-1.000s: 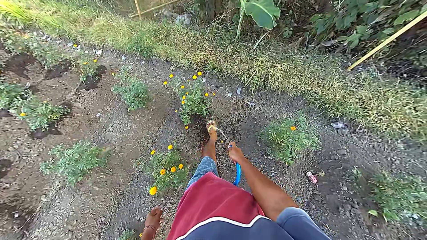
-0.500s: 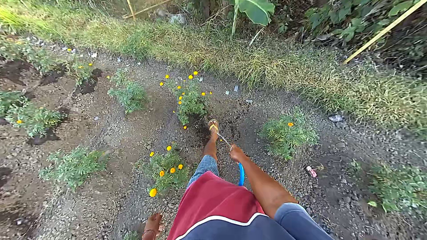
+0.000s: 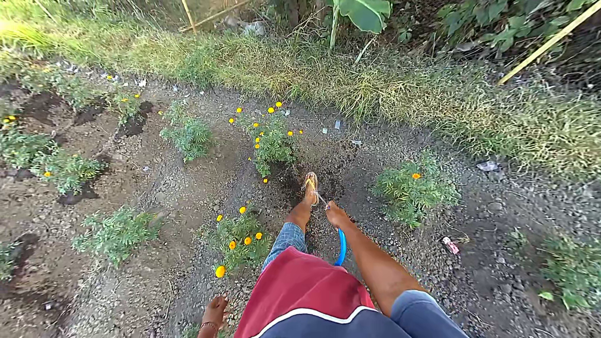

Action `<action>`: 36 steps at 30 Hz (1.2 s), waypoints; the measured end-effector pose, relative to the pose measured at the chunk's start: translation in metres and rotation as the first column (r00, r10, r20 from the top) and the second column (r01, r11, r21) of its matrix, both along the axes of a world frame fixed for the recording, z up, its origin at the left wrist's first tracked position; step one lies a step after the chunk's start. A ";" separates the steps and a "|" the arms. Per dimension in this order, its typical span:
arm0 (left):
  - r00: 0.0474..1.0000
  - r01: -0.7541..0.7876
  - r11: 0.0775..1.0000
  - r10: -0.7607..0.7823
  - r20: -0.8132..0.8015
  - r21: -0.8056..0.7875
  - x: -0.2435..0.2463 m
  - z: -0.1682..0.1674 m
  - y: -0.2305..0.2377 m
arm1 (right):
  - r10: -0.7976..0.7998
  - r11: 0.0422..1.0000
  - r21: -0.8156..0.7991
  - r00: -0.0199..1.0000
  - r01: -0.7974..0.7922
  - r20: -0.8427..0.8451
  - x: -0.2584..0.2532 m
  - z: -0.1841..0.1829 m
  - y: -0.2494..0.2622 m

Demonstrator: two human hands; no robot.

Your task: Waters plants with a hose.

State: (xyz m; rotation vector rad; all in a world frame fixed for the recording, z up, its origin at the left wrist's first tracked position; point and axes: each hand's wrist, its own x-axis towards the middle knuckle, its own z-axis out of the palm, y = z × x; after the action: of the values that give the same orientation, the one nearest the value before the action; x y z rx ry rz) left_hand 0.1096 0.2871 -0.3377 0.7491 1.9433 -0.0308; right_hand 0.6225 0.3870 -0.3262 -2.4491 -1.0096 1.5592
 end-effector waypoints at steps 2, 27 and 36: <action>1.000 0.002 1.000 -0.002 0.002 0.019 -0.003 0.001 -0.005 | 0.032 0.997 0.064 0.999 -0.032 0.011 0.000 0.001 0.007; 0.989 -0.144 0.989 0.144 0.027 0.017 -0.023 -0.005 -0.059 | 0.095 0.966 0.228 0.990 -0.118 0.109 -0.055 0.009 0.030; 0.971 -0.224 0.974 0.222 0.084 0.015 -0.068 -0.014 -0.122 | 0.051 0.961 0.263 0.990 -0.085 0.134 -0.097 0.028 -0.009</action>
State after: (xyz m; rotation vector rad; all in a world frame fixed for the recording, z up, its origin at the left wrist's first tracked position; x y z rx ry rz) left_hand 0.0418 0.1652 -0.3517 0.5354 1.9413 0.1589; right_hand 0.5251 0.3779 -0.2979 -2.3692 -1.2472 1.2032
